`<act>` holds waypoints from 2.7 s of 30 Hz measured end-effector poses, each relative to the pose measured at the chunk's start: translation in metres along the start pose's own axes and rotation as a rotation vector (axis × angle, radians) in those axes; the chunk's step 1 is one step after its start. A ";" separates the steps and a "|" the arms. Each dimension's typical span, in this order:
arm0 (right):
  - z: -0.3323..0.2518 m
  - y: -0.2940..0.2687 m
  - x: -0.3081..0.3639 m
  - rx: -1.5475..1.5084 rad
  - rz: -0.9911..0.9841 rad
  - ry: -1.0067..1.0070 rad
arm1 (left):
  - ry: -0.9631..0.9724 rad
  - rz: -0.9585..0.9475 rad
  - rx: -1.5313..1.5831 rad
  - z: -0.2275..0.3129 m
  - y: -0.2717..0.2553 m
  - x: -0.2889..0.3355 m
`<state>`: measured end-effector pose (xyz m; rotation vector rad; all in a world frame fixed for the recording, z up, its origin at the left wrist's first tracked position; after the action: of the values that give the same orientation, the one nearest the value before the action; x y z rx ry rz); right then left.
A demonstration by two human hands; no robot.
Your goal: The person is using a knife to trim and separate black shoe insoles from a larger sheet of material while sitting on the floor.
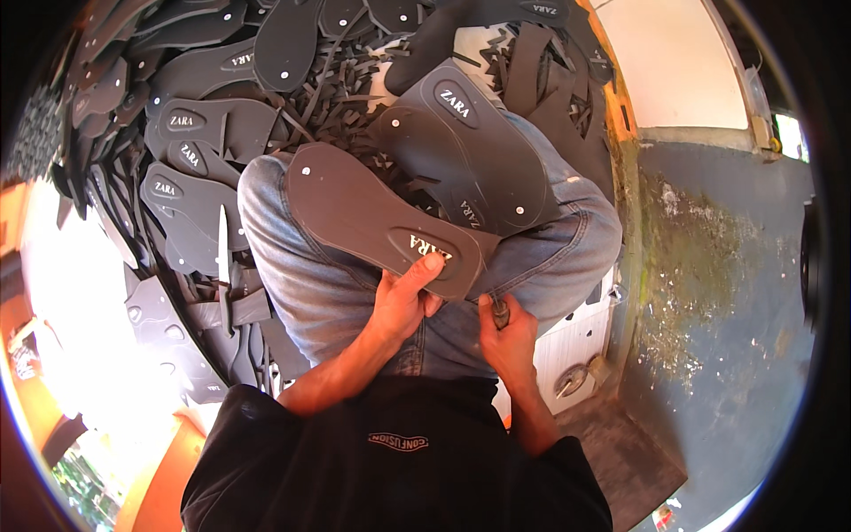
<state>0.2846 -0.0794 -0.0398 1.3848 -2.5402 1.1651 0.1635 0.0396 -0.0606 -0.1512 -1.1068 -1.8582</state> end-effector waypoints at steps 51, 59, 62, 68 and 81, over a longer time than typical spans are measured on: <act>0.015 0.015 -0.063 -0.547 0.196 -0.068 | 0.088 -0.046 -1.212 0.124 -0.061 -0.149; 0.007 0.017 -0.049 -0.922 0.302 -0.066 | 0.242 0.119 -0.550 0.137 -0.060 -0.076; 0.000 0.016 -0.058 -1.114 0.353 -0.027 | 0.246 0.153 -0.503 0.132 -0.068 -0.062; -0.037 -0.012 -0.079 -1.566 0.050 0.102 | 0.146 0.088 -0.626 0.143 -0.080 -0.057; -0.043 0.055 -0.038 -1.075 -0.128 0.162 | -0.003 0.275 -0.100 0.029 -0.015 -0.029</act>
<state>0.2539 -0.0075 -0.0552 1.0350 -2.2542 -0.1670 0.1584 0.0829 -0.0683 -0.3461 -0.9437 -1.6663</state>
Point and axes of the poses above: each hand's wrist, its own x-axis away from the middle knuckle, its own y-axis out of the palm, z = x × y, the point moved 1 cm from there along -x, towards the middle knuckle, and after that the axes turned 9 degrees about -x, right-handed, at the moved point
